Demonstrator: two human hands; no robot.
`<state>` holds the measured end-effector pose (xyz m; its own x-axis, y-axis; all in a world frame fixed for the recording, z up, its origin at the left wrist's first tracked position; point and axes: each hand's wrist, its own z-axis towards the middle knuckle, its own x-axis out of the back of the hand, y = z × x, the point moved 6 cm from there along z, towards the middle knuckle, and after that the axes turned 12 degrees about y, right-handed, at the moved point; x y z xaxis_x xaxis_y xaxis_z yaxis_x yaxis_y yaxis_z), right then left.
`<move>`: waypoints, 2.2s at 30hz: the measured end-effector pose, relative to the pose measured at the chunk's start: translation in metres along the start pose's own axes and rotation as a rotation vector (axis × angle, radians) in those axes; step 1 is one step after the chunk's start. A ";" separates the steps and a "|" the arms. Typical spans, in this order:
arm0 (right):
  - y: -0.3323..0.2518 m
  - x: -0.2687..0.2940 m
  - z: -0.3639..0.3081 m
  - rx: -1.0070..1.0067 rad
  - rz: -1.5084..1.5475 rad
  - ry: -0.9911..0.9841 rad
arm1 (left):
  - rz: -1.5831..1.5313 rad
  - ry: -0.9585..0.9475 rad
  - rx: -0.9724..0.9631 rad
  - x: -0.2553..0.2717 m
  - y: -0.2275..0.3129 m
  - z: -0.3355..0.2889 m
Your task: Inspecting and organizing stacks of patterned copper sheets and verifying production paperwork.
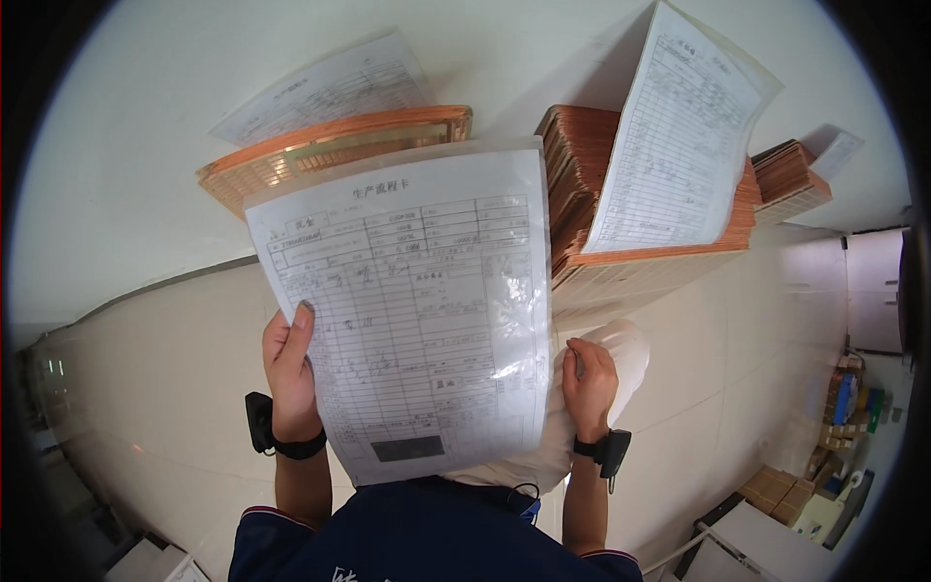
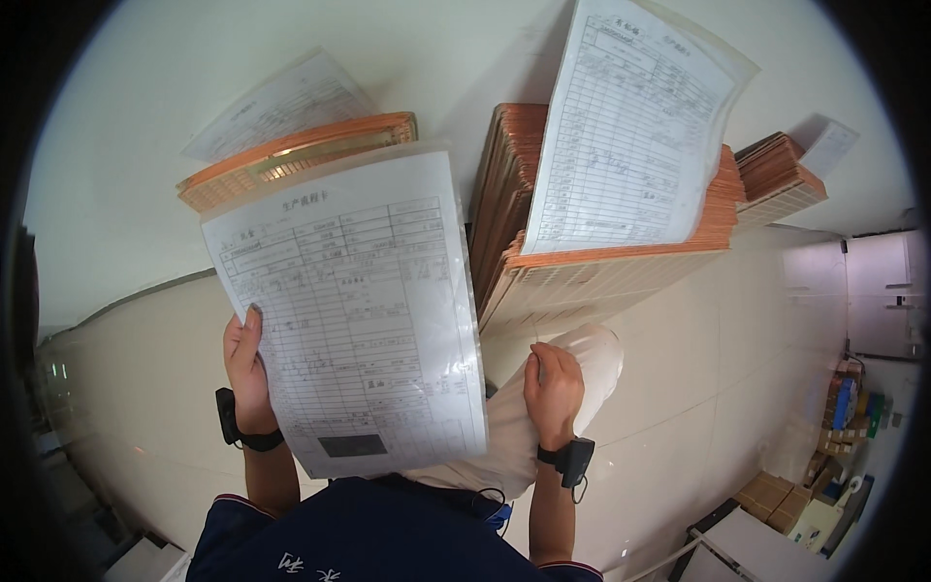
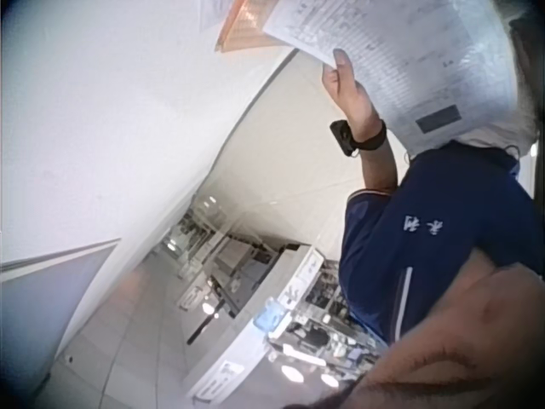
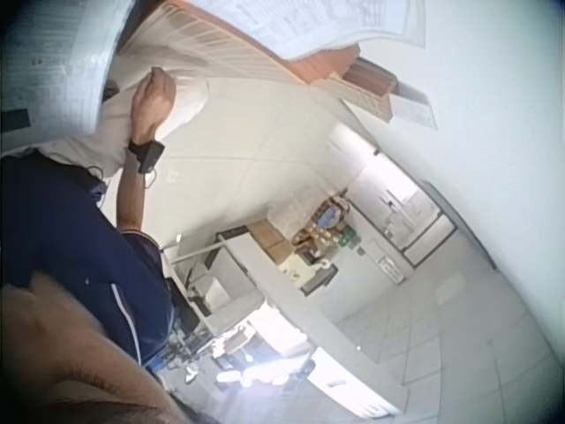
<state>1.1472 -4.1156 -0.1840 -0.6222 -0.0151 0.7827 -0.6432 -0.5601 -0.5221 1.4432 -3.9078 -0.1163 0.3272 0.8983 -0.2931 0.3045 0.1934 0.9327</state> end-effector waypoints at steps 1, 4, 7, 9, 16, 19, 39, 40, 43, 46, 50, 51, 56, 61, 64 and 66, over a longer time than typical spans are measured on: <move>-0.003 -0.001 -0.001 0.000 0.009 -0.010 | 0.022 0.020 -0.010 0.001 0.002 -0.001; -0.006 -0.001 0.001 0.027 -0.026 -0.008 | 0.015 -0.006 0.009 -0.003 0.004 -0.002; -0.007 -0.002 0.002 0.043 -0.030 0.006 | -0.015 -0.019 0.023 -0.003 0.004 -0.001; -0.008 -0.003 0.003 0.048 -0.030 -0.003 | -0.029 -0.010 0.035 -0.001 0.004 -0.002; -0.004 -0.006 0.001 0.012 -0.042 -0.017 | 0.002 0.007 0.048 0.009 0.004 -0.006; -0.003 -0.007 -0.001 0.027 -0.033 -0.013 | 0.008 -0.040 0.019 0.012 0.005 -0.009; -0.026 0.020 -0.024 -0.492 0.845 -0.090 | 0.488 -0.452 -0.065 -0.002 -0.022 -0.018; -0.031 0.025 -0.032 -0.548 1.059 -0.075 | 0.538 -0.533 -0.044 -0.006 -0.028 -0.022; -0.049 0.035 -0.039 -0.580 0.926 -0.120 | 0.569 -0.658 -0.054 -0.009 -0.033 -0.032; -0.061 0.033 -0.041 -0.703 0.799 -0.117 | 0.770 -0.914 0.169 0.002 -0.056 -0.031; -0.048 0.050 -0.048 -0.405 0.241 -0.220 | 0.638 -0.359 -0.297 0.027 -0.027 0.028; -0.044 0.047 -0.050 -0.411 0.236 -0.234 | 0.581 -0.156 -0.458 0.048 -0.014 0.047; 0.027 0.072 -0.096 -0.227 0.306 0.181 | 0.618 0.467 -0.646 0.090 0.051 0.113; 0.066 0.091 -0.118 -0.259 0.428 0.419 | 0.487 0.523 -0.684 0.084 0.062 0.147; 0.008 0.081 -0.090 -0.230 0.233 0.320 | 0.318 0.493 -0.570 0.088 0.044 0.166; 0.016 0.077 -0.094 -0.236 0.215 0.302 | 0.292 0.508 -0.543 0.085 0.033 0.173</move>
<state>1.0466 -4.0482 -0.1639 -0.8329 0.1522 0.5321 -0.5476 -0.3658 -0.7526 1.6356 -3.8936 -0.1469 -0.1613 0.9868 -0.0112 -0.2513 -0.0301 0.9675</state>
